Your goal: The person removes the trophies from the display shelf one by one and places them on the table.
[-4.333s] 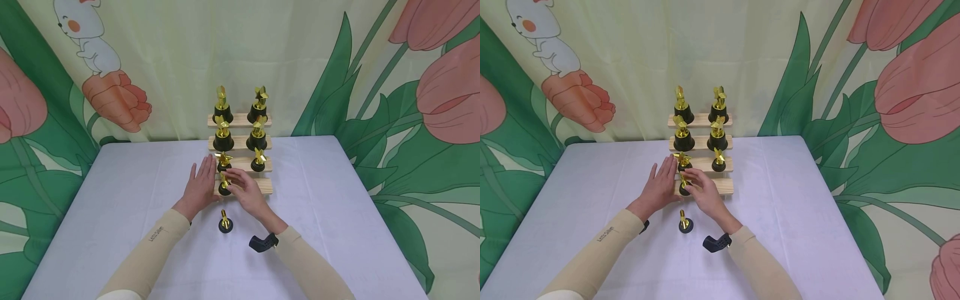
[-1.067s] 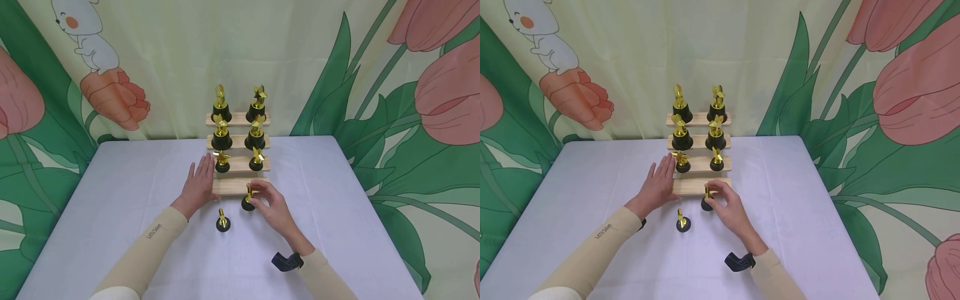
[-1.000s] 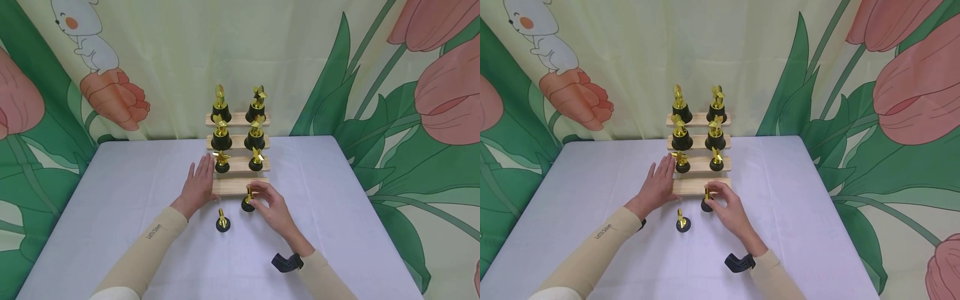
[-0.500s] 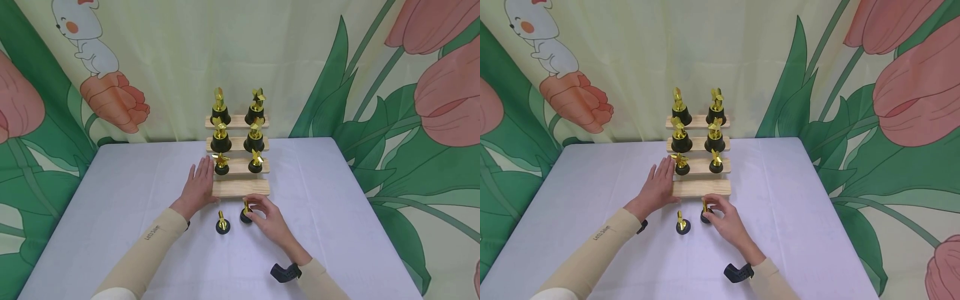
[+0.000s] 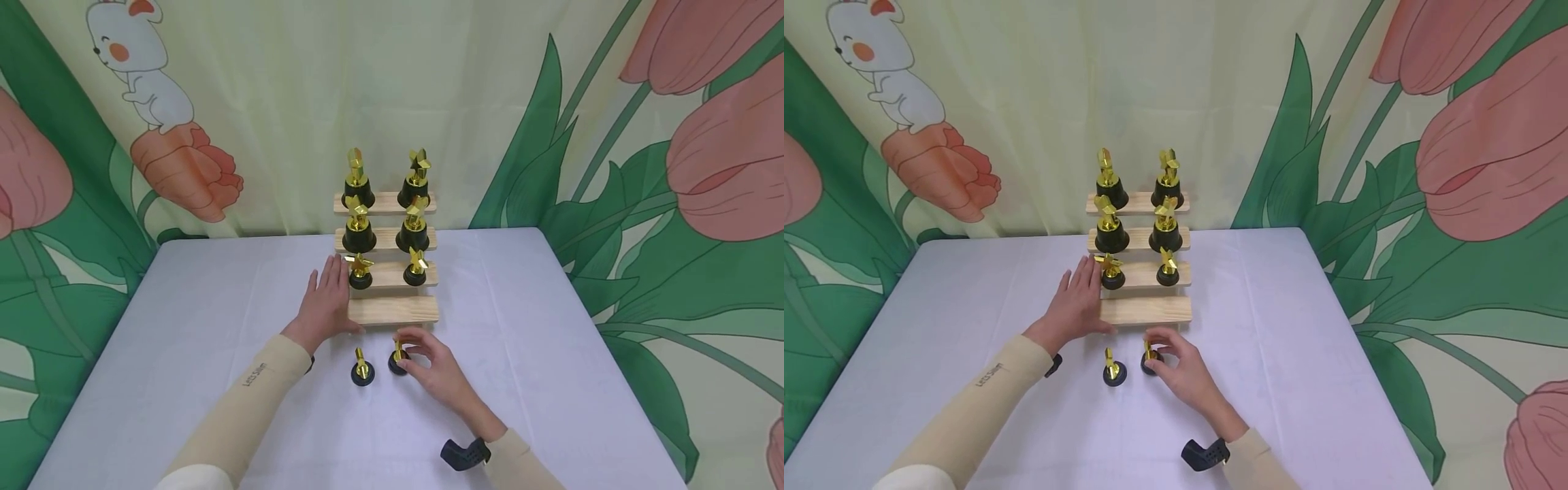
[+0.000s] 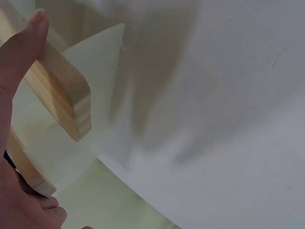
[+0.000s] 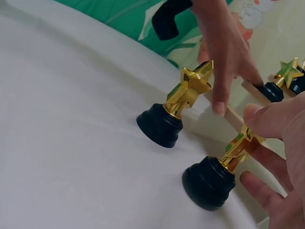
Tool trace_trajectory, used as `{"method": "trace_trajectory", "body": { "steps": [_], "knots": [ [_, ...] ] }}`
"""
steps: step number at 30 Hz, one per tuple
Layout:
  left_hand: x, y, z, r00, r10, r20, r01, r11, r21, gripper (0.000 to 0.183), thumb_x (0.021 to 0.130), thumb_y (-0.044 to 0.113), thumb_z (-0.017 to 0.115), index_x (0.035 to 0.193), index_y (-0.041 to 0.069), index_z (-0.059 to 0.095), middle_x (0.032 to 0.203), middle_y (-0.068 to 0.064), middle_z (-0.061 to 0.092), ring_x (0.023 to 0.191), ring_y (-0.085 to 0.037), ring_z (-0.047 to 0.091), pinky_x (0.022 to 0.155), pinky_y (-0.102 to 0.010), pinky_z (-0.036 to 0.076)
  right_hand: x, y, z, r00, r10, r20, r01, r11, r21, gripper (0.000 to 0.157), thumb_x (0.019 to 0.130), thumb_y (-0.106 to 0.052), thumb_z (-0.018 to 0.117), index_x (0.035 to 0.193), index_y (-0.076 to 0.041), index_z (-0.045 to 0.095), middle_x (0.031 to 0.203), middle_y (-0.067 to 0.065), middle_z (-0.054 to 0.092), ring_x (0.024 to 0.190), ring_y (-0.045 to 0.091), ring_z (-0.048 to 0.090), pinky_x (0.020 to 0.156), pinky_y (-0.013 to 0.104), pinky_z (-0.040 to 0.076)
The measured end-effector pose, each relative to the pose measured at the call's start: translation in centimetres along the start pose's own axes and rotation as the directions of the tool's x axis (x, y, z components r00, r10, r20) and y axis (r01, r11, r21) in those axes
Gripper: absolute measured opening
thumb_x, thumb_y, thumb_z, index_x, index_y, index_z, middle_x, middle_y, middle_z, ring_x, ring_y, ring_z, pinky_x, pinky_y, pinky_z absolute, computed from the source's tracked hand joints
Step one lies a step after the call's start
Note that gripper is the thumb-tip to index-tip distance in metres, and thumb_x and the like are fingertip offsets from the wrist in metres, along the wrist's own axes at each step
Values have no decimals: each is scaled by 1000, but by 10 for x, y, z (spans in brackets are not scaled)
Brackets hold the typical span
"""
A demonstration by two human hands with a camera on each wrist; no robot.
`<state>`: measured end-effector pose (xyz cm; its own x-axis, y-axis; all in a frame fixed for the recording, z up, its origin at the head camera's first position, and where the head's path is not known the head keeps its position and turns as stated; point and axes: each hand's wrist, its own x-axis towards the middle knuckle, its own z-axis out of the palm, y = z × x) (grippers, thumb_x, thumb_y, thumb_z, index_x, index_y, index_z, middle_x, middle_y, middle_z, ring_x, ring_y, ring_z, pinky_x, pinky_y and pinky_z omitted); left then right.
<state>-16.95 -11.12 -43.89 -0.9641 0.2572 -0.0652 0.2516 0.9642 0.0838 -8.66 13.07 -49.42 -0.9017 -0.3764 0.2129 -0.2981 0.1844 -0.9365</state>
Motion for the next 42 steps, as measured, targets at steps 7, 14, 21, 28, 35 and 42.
{"method": "trace_trajectory", "body": {
  "steps": [7,14,21,28,35,42],
  "knots": [
    [-1,-1,2,1000,-11,21,11,1000,25,148,58,67,85,156,-7,2,165,-26,-1,154,-38,1,123,-59,11,-4,5,4,1000,23,15,-23,999,-38,50,86,-3,75,130,-17,57,126,7,65,119,21,62,97,46,53],
    [2,-2,4,1000,-8,14,7,999,34,151,55,69,86,156,-8,2,164,-27,-3,154,-39,0,123,-60,12,-5,6,2,999,50,19,-49,999,-20,52,85,-5,76,131,-18,56,131,7,62,122,23,60,100,48,51],
    [5,-1,5,1000,-3,-23,4,1000,15,151,55,65,88,155,-9,3,164,-27,-3,154,-40,2,123,-60,12,-1,3,-3,1000,4,12,-4,1000,17,52,87,-6,75,134,-12,54,135,13,59,124,28,58,99,54,50],
    [4,1,2,1000,7,-5,-7,1000,-16,148,59,61,88,155,-8,0,164,-27,-6,154,-39,0,123,-59,10,8,-7,-13,998,42,-44,-45,996,-78,49,89,-5,72,134,-13,55,135,9,59,126,24,57,103,46,50],
    [0,2,-1,1000,6,-9,-6,1000,5,146,60,62,87,155,-9,1,164,-28,-4,154,-40,4,123,-58,13,24,-34,-30,992,13,-129,-29,992,-123,48,90,5,66,135,2,51,135,17,58,125,35,57,102,55,48],
    [-1,1,0,1000,1,-10,-1,1000,23,145,61,64,86,155,-9,2,164,-28,-2,154,-40,5,123,-58,14,37,-28,-45,982,-44,-184,18,991,-136,43,92,3,64,133,-1,53,131,15,60,121,30,59,100,47,52]
  ]
}}
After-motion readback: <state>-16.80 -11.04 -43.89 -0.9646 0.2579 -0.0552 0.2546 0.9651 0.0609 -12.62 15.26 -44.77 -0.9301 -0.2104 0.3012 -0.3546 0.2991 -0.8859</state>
